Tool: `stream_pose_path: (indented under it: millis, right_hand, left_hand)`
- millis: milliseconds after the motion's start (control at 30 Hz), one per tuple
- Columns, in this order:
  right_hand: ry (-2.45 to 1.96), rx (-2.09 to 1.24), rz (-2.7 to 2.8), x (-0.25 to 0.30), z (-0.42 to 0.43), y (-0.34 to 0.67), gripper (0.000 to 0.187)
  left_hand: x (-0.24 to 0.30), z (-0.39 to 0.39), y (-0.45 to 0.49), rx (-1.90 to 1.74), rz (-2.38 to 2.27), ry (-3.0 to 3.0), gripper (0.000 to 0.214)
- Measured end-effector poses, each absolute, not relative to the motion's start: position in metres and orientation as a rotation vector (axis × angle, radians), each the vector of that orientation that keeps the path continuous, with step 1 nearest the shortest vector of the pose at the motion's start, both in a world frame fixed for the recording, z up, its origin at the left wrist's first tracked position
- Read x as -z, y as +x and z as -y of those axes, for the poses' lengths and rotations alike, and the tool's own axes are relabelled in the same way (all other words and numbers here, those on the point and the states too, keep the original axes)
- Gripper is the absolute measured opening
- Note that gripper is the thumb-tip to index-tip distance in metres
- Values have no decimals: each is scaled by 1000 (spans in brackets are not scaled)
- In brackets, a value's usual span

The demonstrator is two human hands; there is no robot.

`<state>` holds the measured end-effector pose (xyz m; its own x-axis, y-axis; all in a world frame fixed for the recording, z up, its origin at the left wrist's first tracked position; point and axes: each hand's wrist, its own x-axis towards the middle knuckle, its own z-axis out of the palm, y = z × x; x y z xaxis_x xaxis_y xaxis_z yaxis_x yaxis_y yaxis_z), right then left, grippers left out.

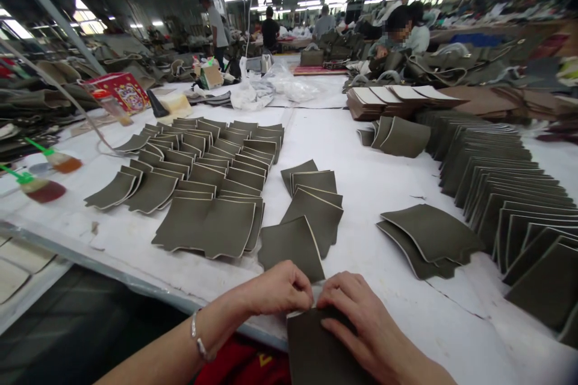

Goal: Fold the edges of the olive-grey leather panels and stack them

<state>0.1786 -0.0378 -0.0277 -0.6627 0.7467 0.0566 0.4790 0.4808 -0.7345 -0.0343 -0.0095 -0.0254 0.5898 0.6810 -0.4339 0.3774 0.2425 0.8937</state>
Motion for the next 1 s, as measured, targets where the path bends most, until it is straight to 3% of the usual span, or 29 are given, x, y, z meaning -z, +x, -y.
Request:
stream_pose_path:
  millis: [233,1000]
  right_hand:
    - [-843,-622,2465,25,41,176,22]
    - [-799,-637,2413,39,50,174,16]
  left_hand:
    - [23,18,-33,-332,-1026,1244,10]
    - [28,37,-23,-281,-1137,1255,15]
